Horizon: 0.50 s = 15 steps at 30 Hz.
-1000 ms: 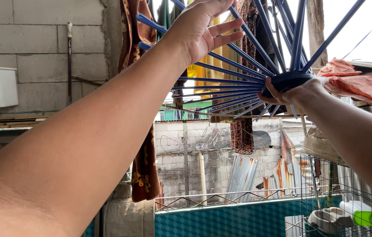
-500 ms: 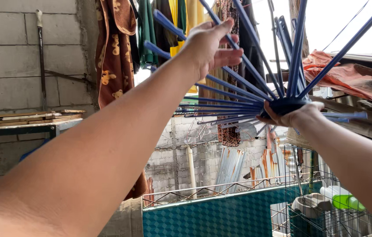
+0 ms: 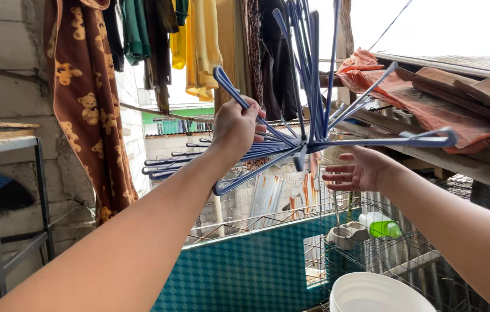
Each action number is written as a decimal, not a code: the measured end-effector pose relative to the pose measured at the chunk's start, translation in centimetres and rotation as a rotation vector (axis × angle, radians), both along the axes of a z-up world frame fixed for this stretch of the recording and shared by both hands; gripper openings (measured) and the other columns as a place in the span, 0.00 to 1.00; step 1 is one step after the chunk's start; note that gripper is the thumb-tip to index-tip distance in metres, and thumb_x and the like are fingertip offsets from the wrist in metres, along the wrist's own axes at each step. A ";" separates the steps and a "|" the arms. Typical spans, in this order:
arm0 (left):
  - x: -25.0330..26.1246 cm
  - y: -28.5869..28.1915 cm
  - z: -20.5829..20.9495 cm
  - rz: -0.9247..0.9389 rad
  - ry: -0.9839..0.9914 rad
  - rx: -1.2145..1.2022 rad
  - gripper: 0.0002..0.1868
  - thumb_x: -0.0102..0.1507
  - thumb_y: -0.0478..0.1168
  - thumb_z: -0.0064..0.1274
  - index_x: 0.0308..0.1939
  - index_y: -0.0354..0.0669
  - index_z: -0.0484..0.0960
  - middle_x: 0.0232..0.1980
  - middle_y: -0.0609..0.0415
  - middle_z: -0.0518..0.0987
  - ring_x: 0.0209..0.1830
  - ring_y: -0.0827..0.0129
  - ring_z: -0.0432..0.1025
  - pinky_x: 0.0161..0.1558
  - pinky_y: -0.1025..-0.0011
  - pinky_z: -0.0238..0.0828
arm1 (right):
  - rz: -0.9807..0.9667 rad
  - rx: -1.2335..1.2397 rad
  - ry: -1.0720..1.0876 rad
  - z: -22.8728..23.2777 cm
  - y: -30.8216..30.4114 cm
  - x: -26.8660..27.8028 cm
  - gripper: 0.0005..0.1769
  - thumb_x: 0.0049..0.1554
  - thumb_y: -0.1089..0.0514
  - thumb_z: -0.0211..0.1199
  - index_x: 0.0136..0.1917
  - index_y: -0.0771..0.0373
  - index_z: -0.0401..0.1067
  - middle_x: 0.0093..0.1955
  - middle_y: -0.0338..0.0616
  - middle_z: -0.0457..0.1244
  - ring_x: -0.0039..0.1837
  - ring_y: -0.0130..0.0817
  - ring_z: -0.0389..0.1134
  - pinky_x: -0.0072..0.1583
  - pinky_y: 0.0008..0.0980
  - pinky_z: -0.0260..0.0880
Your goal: The person sets up a collapsible clothes drying rack and hangs several small garments, including a white tank top and a purple tank top, on the rack. The person retrieves the clothes from a yellow bucket and places them on the drying rack arms.
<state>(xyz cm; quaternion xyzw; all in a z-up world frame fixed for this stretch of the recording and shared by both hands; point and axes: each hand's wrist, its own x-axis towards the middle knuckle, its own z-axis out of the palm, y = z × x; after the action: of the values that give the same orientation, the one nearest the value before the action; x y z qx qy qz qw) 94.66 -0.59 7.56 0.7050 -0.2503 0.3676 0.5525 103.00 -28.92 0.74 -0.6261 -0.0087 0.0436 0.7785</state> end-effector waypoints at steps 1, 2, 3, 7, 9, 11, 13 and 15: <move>0.3 0.0 -1.0 0.020 0.003 0.025 0.10 0.69 0.40 0.45 0.43 0.39 0.81 0.42 0.52 0.83 0.31 0.72 0.81 0.25 0.75 0.82 | 0.044 -0.044 -0.053 0.3 -0.8 -0.6 0.44 0.57 0.33 0.57 0.78 0.54 0.51 0.66 0.62 0.63 0.60 0.54 0.71 0.57 0.55 0.76; 0.5 0.0 -1.9 0.044 0.044 0.040 0.10 0.69 0.40 0.46 0.43 0.40 0.82 0.41 0.51 0.84 0.30 0.72 0.81 0.25 0.74 0.82 | 0.088 -0.088 -0.106 0.7 -1.5 -1.0 0.45 0.55 0.32 0.58 0.78 0.53 0.53 0.65 0.62 0.63 0.58 0.54 0.72 0.56 0.54 0.77; 0.7 -0.1 -3.0 0.066 0.089 0.056 0.09 0.68 0.40 0.48 0.44 0.41 0.83 0.41 0.51 0.84 0.30 0.72 0.80 0.25 0.73 0.81 | 0.141 -0.098 -0.143 1.3 -2.0 -1.1 0.44 0.55 0.34 0.59 0.78 0.55 0.53 0.64 0.63 0.64 0.56 0.53 0.73 0.54 0.54 0.77; 0.2 0.5 -8.0 0.203 0.229 0.321 0.11 0.67 0.40 0.52 0.49 0.46 0.87 0.45 0.40 0.86 0.38 0.60 0.78 0.41 0.61 0.76 | 0.416 -0.271 -0.301 3.4 -3.8 -1.3 0.39 0.56 0.48 0.64 0.76 0.59 0.56 0.61 0.59 0.66 0.51 0.44 0.74 0.50 0.48 0.79; -0.7 1.0 -10.4 0.295 0.112 0.498 0.16 0.59 0.42 0.63 0.50 0.46 0.84 0.58 0.45 0.80 0.54 0.57 0.73 0.55 0.61 0.68 | 0.464 -0.484 -0.355 3.6 -3.6 -1.5 0.36 0.56 0.54 0.65 0.75 0.60 0.60 0.60 0.59 0.67 0.47 0.41 0.73 0.45 0.44 0.79; -1.6 1.6 -11.8 0.306 -0.029 0.615 0.22 0.53 0.40 0.66 0.51 0.45 0.81 0.66 0.47 0.75 0.65 0.55 0.69 0.64 0.61 0.63 | 0.391 -0.760 -0.361 2.7 -2.7 -1.8 0.33 0.55 0.56 0.65 0.72 0.61 0.64 0.58 0.63 0.69 0.41 0.44 0.70 0.39 0.42 0.78; -2.5 2.0 -13.4 0.242 -0.173 0.652 0.27 0.49 0.34 0.62 0.53 0.42 0.78 0.70 0.46 0.73 0.71 0.52 0.66 0.68 0.62 0.62 | 0.334 -0.901 -0.408 1.3 -2.5 -2.6 0.30 0.59 0.52 0.62 0.73 0.56 0.64 0.56 0.61 0.66 0.42 0.42 0.71 0.36 0.39 0.78; -3.7 2.5 -14.7 0.250 -0.181 0.680 0.27 0.50 0.29 0.55 0.55 0.41 0.76 0.73 0.44 0.71 0.69 0.48 0.67 0.66 0.60 0.65 | 0.273 -0.960 -0.452 -0.3 -1.9 -3.1 0.29 0.61 0.49 0.59 0.74 0.51 0.63 0.55 0.57 0.66 0.43 0.42 0.72 0.37 0.39 0.79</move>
<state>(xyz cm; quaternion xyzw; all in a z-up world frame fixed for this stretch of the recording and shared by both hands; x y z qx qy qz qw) 90.93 1.91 -7.13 0.8381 -0.3178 0.3889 0.2130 99.89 -30.79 0.47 -0.8980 -0.2363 0.0077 0.3712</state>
